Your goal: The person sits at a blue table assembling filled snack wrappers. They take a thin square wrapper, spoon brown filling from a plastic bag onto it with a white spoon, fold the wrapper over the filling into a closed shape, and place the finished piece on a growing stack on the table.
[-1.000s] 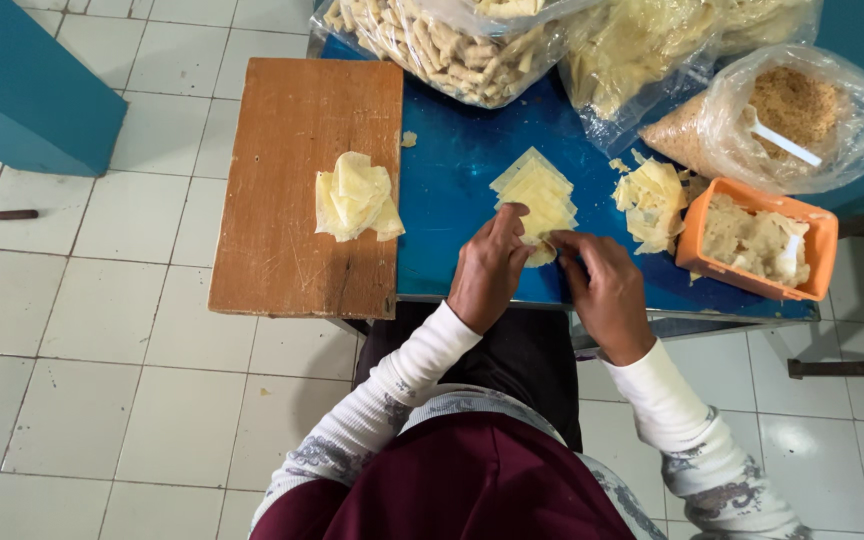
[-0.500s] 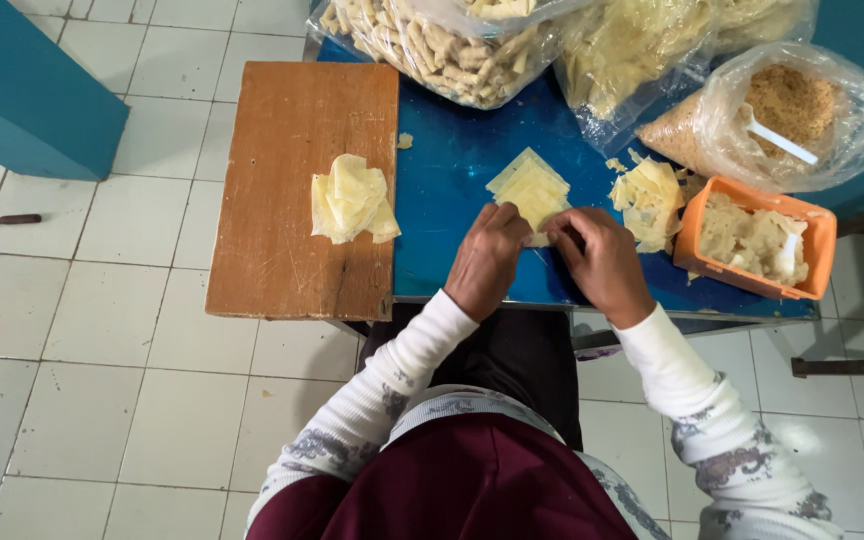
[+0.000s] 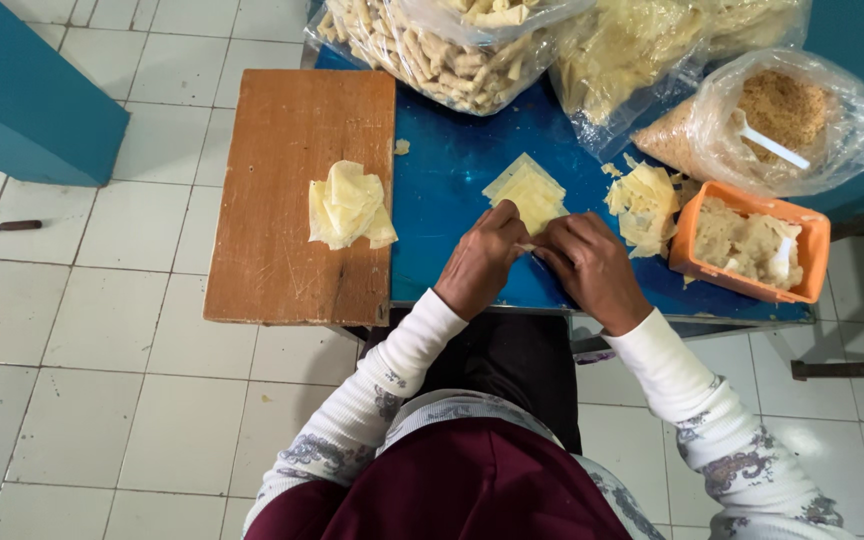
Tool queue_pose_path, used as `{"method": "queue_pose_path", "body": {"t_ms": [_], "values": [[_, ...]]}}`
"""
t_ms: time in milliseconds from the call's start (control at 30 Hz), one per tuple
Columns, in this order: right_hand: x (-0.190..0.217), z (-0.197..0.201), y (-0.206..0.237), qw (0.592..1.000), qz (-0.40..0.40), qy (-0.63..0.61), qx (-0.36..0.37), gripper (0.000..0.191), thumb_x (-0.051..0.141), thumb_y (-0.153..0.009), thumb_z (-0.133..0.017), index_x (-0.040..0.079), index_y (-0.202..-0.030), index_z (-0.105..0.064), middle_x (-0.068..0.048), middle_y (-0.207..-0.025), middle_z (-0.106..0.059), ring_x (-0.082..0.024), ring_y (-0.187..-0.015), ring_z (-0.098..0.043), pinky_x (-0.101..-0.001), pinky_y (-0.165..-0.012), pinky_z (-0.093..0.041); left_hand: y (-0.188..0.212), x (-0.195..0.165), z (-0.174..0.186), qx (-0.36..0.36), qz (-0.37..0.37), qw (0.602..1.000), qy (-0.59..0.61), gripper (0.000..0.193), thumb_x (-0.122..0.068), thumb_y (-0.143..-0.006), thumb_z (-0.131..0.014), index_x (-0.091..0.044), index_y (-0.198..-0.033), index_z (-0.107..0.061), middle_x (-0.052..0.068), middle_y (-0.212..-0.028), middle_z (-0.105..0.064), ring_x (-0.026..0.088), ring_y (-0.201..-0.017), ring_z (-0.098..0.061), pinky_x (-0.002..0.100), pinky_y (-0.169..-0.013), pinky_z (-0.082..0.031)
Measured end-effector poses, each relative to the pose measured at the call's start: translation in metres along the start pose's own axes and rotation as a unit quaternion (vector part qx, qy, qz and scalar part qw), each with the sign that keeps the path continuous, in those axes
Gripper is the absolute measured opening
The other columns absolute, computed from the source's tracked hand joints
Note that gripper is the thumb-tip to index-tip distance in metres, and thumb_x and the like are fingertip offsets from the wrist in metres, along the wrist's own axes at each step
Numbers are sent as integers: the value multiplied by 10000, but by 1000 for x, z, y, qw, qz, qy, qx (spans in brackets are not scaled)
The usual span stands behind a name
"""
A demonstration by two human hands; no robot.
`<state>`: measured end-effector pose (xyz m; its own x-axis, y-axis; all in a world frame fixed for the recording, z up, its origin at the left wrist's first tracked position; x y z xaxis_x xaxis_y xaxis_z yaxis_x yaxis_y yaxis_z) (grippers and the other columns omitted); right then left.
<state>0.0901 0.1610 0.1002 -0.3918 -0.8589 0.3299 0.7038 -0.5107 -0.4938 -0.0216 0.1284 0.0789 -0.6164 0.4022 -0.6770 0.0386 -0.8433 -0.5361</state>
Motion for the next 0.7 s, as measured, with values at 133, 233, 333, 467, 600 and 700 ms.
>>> {"method": "queue_pose_path", "body": {"t_ms": [133, 233, 333, 467, 600, 700], "values": [[-11, -4, -9, 1000, -9, -19, 12, 110, 62, -871, -774, 39, -964, -722, -100, -957, -674, -313, -929, -628, -415, -800, -516, -5, 8, -5, 10, 17, 999, 28, 145, -28, -846, -744, 30, -887, -618, 150, -1003, -556, 375, -935, -618, 459, -761, -504], [-25, -10, -13, 993, -57, -91, 46, 97, 56, -882, -763, 37, -970, -725, -101, -940, -683, -296, -900, -645, -400, -767, -513, -8, 19, -10, 19, 39, 998, 38, 72, 12, -888, -673, 27, -865, -607, 166, -1020, -552, 398, -931, -621, 474, -765, -498], [-36, -13, -11, 985, -118, -112, 65, 102, 69, -903, -753, 30, -990, -717, -96, -927, -696, -284, -853, -663, -396, -729, -515, -14, 26, -13, 20, 39, 998, 45, 40, 29, -886, -610, 21, -850, -594, 174, -1021, -547, 414, -924, -622, 483, -760, -500], [-14, -1, -11, 998, -20, -59, 18, 111, 76, -893, -763, 30, -983, -718, -104, -952, -703, -309, -897, -651, -410, -779, -516, -15, 29, -14, 16, 48, 998, 44, 54, 26, -909, -592, 6, -859, -586, 169, -1026, -557, 419, -896, -625, 484, -740, -501], [-10, -3, -11, 999, 6, -39, 15, 132, 93, -879, -781, 31, -979, -722, -110, -938, -683, -319, -903, -632, -416, -792, -504, -12, 26, -10, 24, 46, 998, 43, 65, 26, -897, -619, -12, -898, -567, 156, -1009, -562, 424, -891, -625, 486, -721, -493], [-18, -8, -12, 999, -16, -33, 22, 130, 107, -874, -792, 38, -963, -728, -98, -926, -662, -308, -911, -613, -412, -800, -497, -10, 20, -3, 21, 21, 998, 47, 111, 42, -865, -631, -22, -929, -567, 151, -1023, -556, 423, -883, -626, 479, -717, -500]]}}
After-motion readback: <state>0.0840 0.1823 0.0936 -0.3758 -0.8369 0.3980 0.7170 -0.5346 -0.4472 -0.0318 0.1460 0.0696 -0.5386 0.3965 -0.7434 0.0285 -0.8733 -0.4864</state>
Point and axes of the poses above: each hand's wrist, its own y-axis away from the middle knuckle, its own z-axis out of the back of the hand, x = y × z, the point moved 10 cm from there along -y, towards the middle knuckle
